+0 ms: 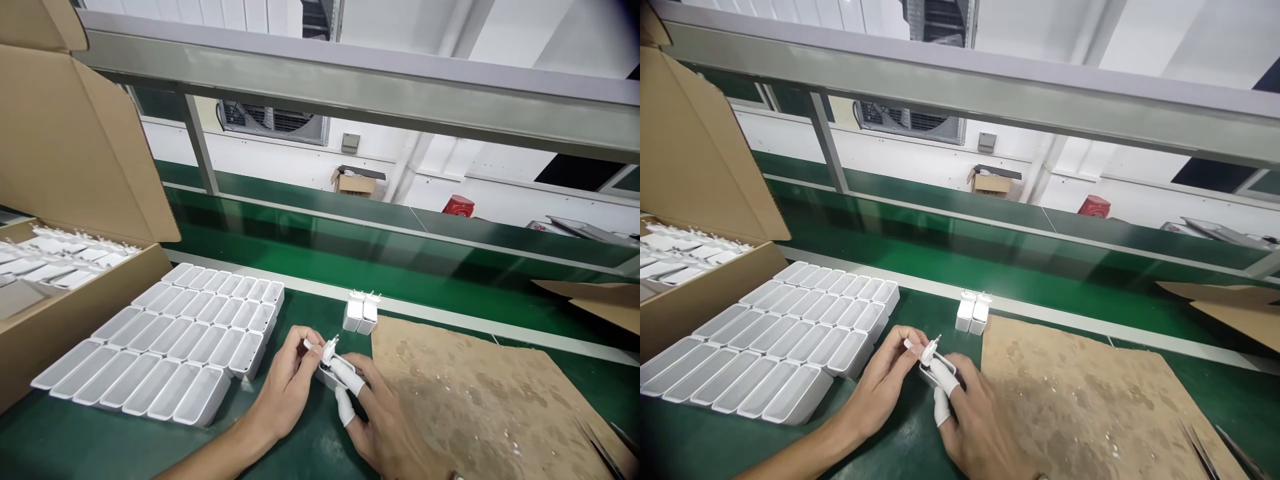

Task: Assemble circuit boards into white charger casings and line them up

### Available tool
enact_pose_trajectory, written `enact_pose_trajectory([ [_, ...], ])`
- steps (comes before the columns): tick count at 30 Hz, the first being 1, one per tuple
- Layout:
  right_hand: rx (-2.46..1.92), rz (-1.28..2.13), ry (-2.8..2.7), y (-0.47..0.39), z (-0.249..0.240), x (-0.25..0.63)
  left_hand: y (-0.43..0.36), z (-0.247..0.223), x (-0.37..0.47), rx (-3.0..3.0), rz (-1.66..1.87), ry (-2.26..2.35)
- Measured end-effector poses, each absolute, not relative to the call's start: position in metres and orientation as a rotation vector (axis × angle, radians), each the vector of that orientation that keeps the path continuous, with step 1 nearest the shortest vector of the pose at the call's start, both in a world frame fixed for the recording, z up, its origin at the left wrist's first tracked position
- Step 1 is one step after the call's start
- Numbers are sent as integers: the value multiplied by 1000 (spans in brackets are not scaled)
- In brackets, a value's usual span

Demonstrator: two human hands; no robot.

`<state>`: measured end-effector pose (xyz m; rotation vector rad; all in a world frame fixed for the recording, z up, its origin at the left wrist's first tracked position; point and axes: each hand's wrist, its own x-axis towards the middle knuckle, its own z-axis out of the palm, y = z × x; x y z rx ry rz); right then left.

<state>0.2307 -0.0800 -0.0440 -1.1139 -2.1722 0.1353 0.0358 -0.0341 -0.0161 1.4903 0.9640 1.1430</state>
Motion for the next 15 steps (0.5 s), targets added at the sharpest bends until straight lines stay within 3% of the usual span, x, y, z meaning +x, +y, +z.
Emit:
enact_pose_trajectory([
  [15,-1143,172,-2161,-82,-42,233,-36,-27,37,1522,1103,891],
])
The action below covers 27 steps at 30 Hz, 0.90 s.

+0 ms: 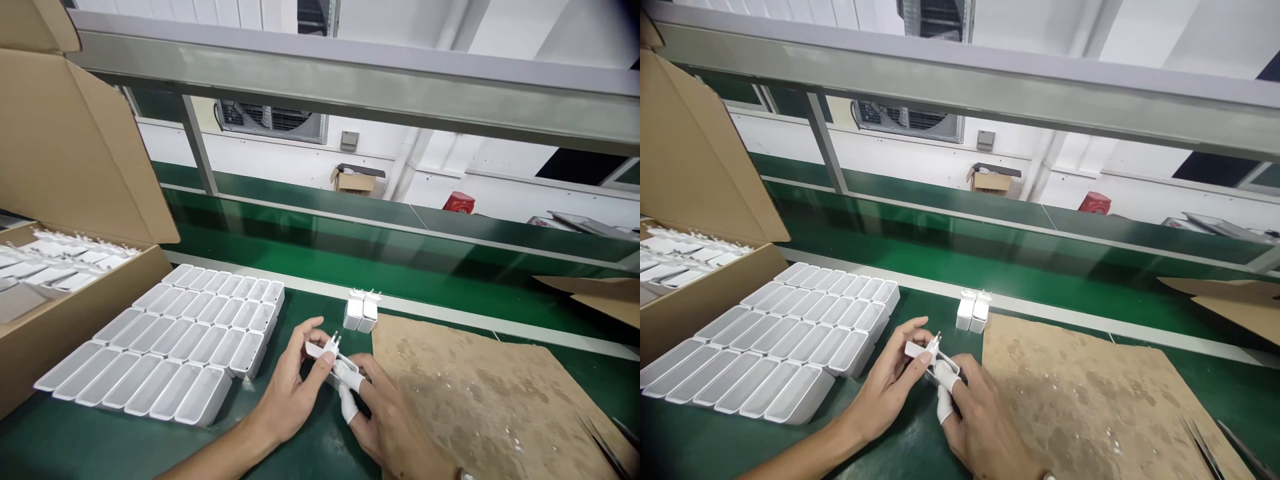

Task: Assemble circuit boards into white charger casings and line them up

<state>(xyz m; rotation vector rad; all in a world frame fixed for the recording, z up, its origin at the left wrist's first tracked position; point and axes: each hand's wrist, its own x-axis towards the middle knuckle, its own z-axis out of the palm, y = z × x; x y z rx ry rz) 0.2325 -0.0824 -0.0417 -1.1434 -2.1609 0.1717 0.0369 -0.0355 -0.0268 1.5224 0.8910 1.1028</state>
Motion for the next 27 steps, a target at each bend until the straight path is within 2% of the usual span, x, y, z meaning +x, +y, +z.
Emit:
enact_pose_trajectory([
  [8,-1253,183,-2172,-83,-44,232,-36,-23,37,1563,1022,1025],
  [13,-1265,284,-1949,-82,-50,231,-35,-20,36,1587,1008,1064],
  [20,-1262,133,-2050,-85,-47,232,-34,-19,36,1603,1012,1074],
  [27,-1299,248,-1847,-81,-58,235,-34,-19,35,1609,997,1099],
])
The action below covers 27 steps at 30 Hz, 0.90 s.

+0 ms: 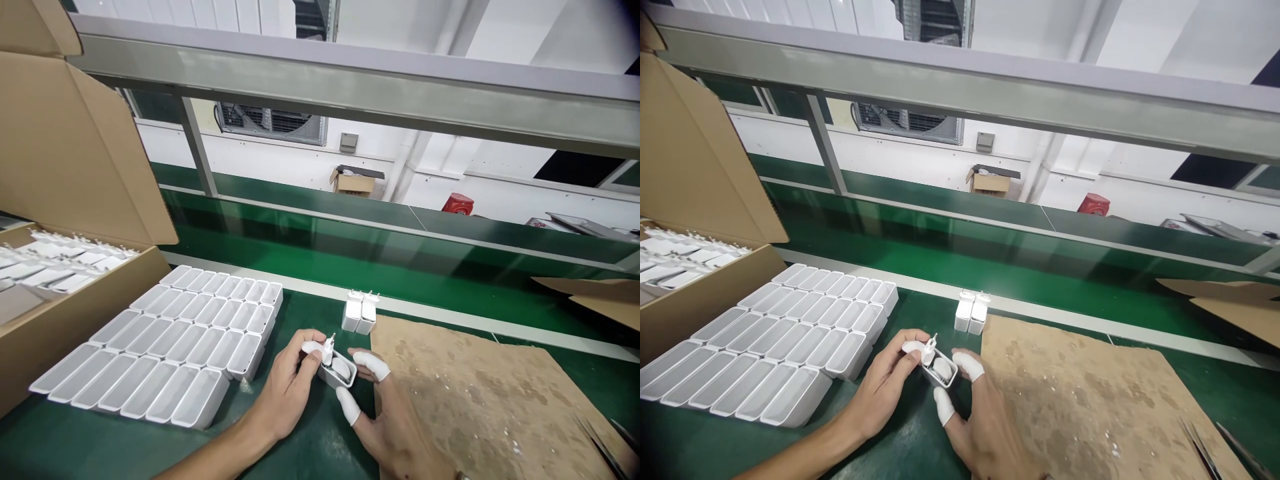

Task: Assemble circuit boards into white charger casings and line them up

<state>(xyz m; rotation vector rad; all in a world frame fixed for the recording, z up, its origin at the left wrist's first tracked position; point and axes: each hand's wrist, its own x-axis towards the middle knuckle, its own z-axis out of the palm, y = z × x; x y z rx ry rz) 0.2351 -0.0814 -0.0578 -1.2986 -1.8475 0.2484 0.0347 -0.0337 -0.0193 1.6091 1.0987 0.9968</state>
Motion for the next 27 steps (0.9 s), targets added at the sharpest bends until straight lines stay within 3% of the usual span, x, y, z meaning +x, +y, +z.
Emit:
enact_pose_trajectory([
  [6,-1152,353,-2043,-79,-46,234,-32,-21,35,1575,1018,1062],
  [13,-941,1440,-1078,-75,-30,223,-39,-32,36,1903,1208,679],
  [15,-876,1598,-907,-76,-23,219,-43,-33,37,2015,1230,716],
  [27,-860,1583,-951,-78,-16,215,-45,-27,36,2086,1291,746],
])
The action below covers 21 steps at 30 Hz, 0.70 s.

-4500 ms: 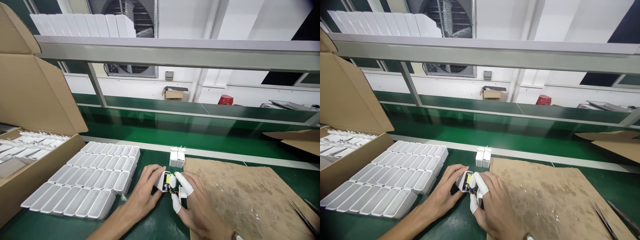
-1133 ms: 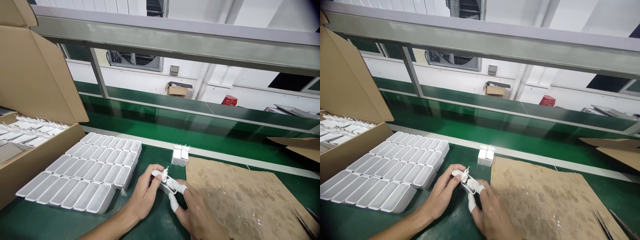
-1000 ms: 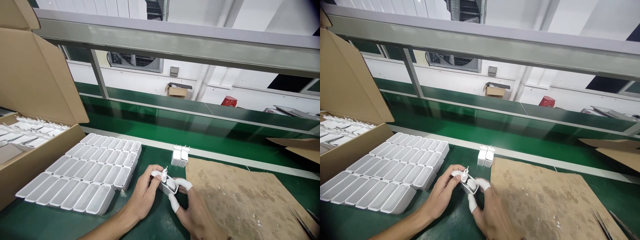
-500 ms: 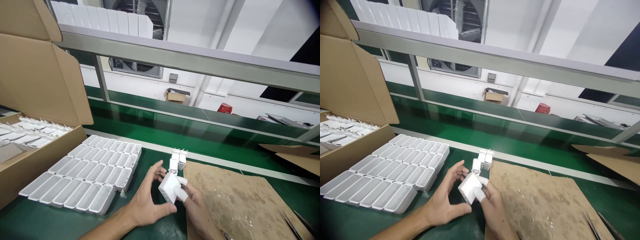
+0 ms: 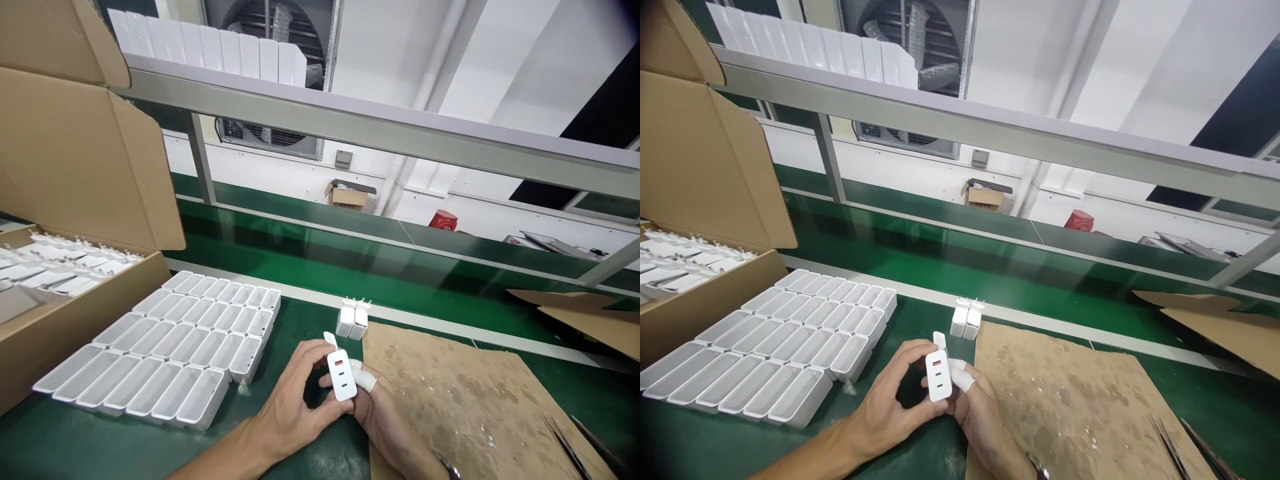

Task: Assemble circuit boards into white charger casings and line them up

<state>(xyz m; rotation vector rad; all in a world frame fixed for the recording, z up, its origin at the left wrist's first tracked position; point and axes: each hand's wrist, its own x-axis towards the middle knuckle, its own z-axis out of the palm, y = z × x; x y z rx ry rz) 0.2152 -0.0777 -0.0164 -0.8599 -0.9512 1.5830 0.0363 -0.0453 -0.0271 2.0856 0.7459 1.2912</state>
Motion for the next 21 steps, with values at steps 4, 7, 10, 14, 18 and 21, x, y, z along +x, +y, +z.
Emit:
enact_pose_trajectory([
  [4,-942,1542,-1011,-77,-17,217,-44,-30,35,2094,1263,728],
  [7,-1030,1429,-1083,-76,-25,221,-44,-31,33,2067,1208,720],
  [10,-1167,1149,-1248,-75,-35,224,-41,-30,33,1894,1175,872],
  [14,-1378,670,-1581,-80,-39,225,-31,-27,34,1649,1151,1017],
  [18,-1434,623,-1699,-85,-40,226,-25,-22,36,1596,1115,955],
  [21,-1428,860,-1692,-86,-43,228,-29,-18,37,1531,1113,966],
])
